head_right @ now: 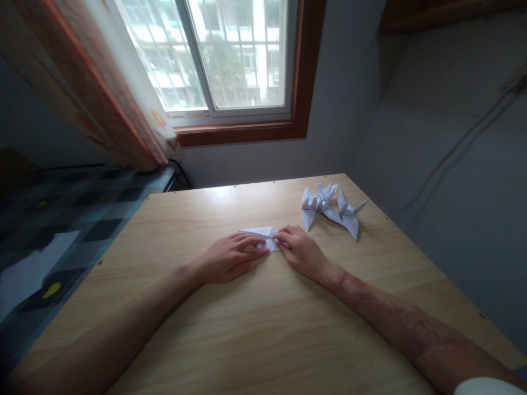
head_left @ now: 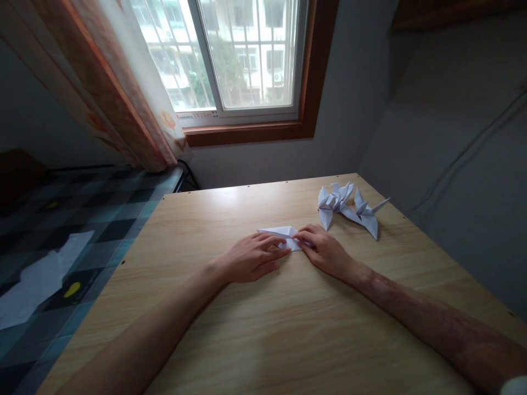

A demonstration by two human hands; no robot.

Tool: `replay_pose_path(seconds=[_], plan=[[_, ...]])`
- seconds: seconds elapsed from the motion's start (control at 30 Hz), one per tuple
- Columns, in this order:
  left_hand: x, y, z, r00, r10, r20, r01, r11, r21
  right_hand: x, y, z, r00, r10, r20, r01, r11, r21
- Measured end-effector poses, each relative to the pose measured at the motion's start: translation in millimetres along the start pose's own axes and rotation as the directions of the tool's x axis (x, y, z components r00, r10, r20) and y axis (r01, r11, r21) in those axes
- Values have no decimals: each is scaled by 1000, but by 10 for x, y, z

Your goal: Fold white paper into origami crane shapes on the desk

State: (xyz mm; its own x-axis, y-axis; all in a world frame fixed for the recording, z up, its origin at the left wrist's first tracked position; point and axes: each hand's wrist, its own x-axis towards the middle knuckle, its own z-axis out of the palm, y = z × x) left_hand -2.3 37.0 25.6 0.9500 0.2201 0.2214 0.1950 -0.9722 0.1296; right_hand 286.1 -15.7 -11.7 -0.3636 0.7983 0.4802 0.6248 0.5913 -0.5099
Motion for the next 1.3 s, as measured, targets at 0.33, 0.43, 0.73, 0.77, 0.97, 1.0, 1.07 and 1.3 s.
replay_pose_path(seconds=[0.33,0.43,0.73,0.77,0.97,1.0,1.07,1.3], plan=[[-37,-112,46,994,-68,83,73,996,-52,-11,15,-4,999,-20,27,20,1000,18],[-25,-118,16,992,-43,116,50,997,-57,-10,0,-21,999,-30,39,29,999,26],[-20,-106,-11,996,-19,92,23,999,-39,-13,38,-54,999,45,-9,-43,989,139],[-20,-103,-12,996,-23,87,26,999,-35,-12,52,-62,999,50,-21,-46,987,151],[-24,-49,-37,998,-68,10,68,997,30,4,76,-125,1000,8,0,-8,988,157],[-24,-40,-36,997,-71,8,70,997,42,4,68,-129,1000,3,-13,-1,989,145],[-27,-29,-23,997,-72,5,72,996,57,-4,43,-132,999,2,-46,4,993,119],[-40,-16,25,996,-84,-39,86,995,49,-63,-86,-119,987,-122,-108,121,993,-13]])
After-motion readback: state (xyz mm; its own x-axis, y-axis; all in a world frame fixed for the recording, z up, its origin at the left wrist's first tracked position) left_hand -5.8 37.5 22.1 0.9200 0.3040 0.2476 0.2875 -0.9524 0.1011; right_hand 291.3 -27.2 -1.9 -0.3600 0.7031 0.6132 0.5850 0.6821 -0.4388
